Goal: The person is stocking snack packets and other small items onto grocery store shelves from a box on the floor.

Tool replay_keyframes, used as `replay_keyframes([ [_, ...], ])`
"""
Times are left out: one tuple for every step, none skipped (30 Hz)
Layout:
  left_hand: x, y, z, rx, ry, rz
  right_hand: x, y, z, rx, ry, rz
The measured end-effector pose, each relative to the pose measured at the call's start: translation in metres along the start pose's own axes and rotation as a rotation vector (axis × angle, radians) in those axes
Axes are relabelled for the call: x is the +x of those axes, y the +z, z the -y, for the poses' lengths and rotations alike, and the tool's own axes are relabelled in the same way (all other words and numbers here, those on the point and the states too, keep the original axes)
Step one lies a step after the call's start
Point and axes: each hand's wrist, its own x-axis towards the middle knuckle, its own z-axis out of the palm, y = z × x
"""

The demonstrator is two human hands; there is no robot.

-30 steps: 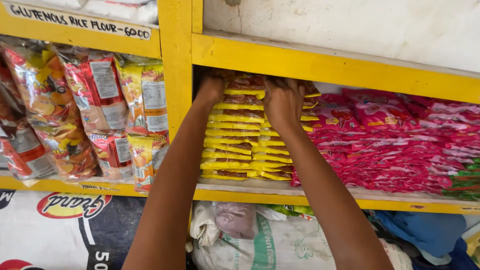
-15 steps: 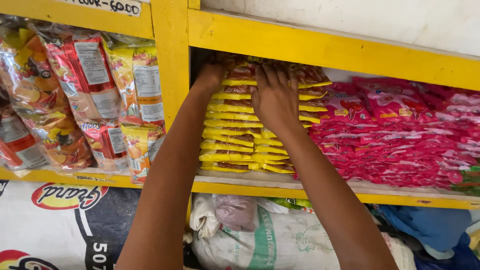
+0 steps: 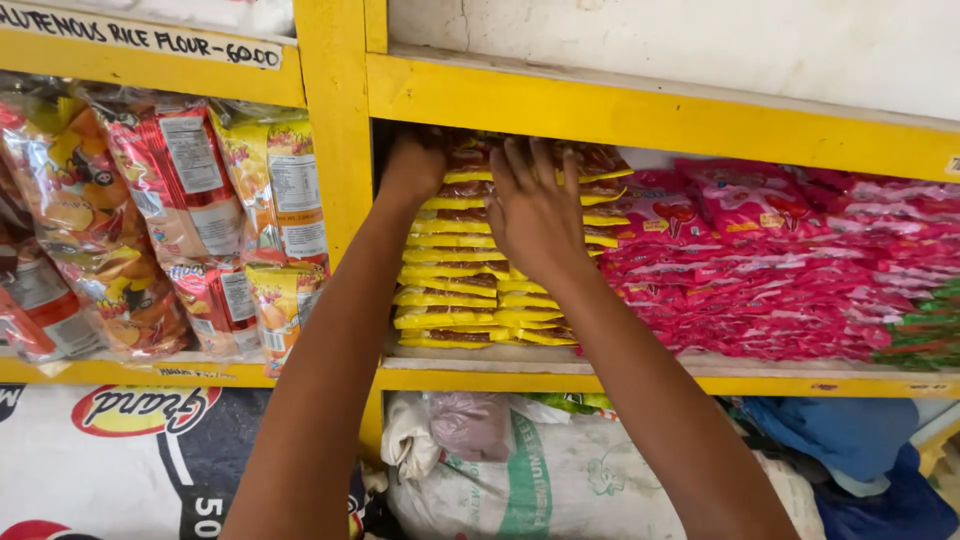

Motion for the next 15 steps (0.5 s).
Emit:
replay_keyframes([
  [-0.012,-0.004,-0.009,0.04,0.012,0.008,-0.01,-0.007,0.006,-0.002,-0.01,0.011],
  [-0.023,-0.007,-0.017,0.079,0.025,0.017,-0.019,-0.013,0.012,-0.005,-0.019,0.022],
  [-0.039,-0.008,-0.025,0.079,0.019,0.026,-0.034,-0.022,0.022,-0.002,-0.014,0.031],
  [-0.055,-0.008,-0.032,0.108,0.034,-0.089,-0.049,-0.031,0.03,0.064,-0.018,0.033],
  [-0.071,-0.007,-0.04,0.137,0.049,-0.197,-0.065,-0.041,0.039,0.13,-0.018,0.037],
  [-0.099,-0.011,-0.052,0.137,0.042,-0.182,-0.085,-0.05,0.046,0.132,-0.008,0.05],
  [-0.128,-0.014,-0.063,0.122,0.279,-0.299,-0.106,-0.058,0.055,0.252,0.013,0.06],
  [-0.156,-0.018,-0.074,0.104,0.519,-0.411,-0.127,-0.067,0.064,0.372,0.037,0.068],
  [-0.19,-0.017,-0.082,0.103,0.503,-0.39,-0.153,-0.065,0.068,0.379,0.052,0.088],
  [-0.222,-0.017,-0.091,-0.036,0.463,-0.31,-0.18,-0.063,0.073,0.475,0.135,0.156],
  [-0.256,-0.017,-0.099,-0.176,0.416,-0.228,-0.208,-0.063,0.079,0.57,0.222,0.226],
  [-0.283,-0.004,-0.089,-0.177,0.396,-0.206,-0.234,-0.05,0.078,0.577,0.243,0.247],
  [-0.316,0.009,-0.079,-0.324,0.258,-0.111,-0.264,-0.041,0.08,0.677,0.337,0.351],
  [-0.35,0.021,-0.07,-0.468,0.114,-0.018,-0.296,-0.033,0.084,0.776,0.433,0.453],
  [-0.381,0.045,-0.047,-0.466,0.072,0.01,-0.329,-0.02,0.082,0.79,0.468,0.488],
])
